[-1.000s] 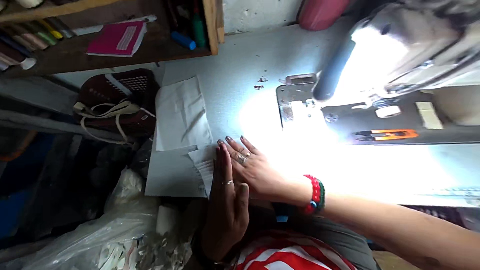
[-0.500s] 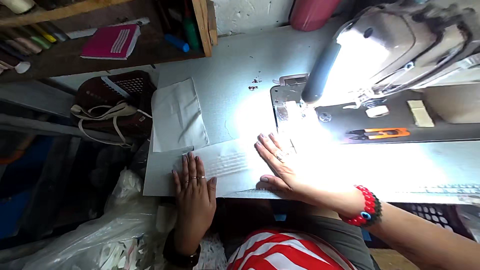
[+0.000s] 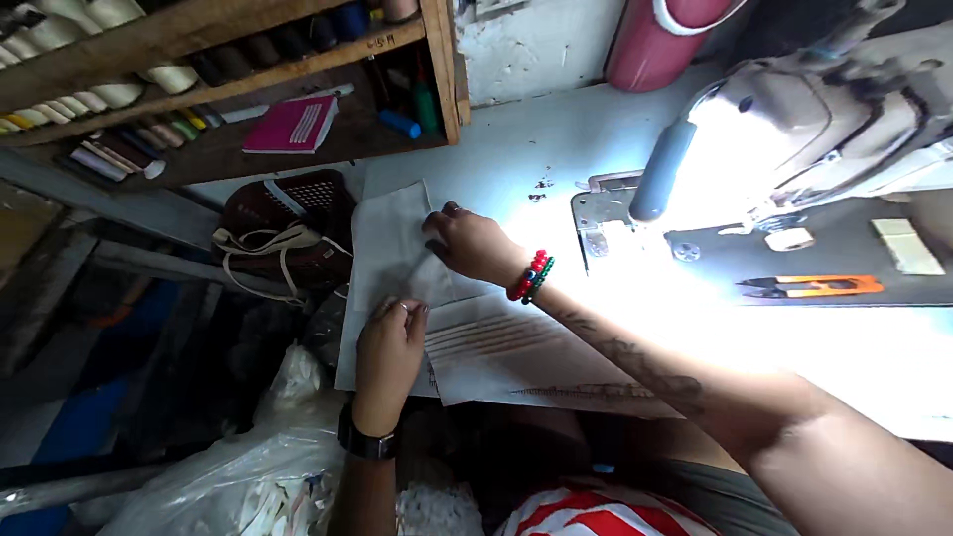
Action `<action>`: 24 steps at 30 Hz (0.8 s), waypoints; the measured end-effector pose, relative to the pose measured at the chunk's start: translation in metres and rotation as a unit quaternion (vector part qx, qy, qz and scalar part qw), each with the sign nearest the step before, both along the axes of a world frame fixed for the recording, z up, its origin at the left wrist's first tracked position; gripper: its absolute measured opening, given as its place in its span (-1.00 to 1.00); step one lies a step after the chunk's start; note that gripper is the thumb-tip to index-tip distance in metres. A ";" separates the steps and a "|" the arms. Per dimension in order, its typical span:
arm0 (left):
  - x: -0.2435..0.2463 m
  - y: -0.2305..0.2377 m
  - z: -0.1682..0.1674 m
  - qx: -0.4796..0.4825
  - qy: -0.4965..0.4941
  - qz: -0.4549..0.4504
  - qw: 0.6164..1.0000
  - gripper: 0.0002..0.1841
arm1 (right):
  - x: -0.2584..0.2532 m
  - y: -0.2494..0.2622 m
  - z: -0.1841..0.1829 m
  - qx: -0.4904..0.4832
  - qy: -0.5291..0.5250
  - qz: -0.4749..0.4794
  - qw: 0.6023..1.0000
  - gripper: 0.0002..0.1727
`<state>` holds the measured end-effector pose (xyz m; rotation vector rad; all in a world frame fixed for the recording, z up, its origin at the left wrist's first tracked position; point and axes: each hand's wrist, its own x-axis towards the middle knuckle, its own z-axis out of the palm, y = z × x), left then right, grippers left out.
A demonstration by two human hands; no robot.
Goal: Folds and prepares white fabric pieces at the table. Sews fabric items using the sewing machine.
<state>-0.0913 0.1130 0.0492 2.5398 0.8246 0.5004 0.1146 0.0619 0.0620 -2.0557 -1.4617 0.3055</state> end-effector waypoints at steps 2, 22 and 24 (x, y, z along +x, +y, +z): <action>-0.006 -0.001 -0.010 0.029 0.014 0.012 0.999 -0.71 | -0.002 0.013 -0.006 -0.015 -0.030 0.018 0.999 -0.61; 0.065 0.034 -0.033 0.104 0.147 -0.137 0.974 -0.34 | 0.024 -0.069 0.010 0.218 -0.083 -0.075 0.970 -0.58; 0.087 0.067 -0.032 0.094 0.160 -0.060 0.981 -0.28 | -0.007 -0.110 0.031 0.232 -0.119 -0.025 0.965 -0.60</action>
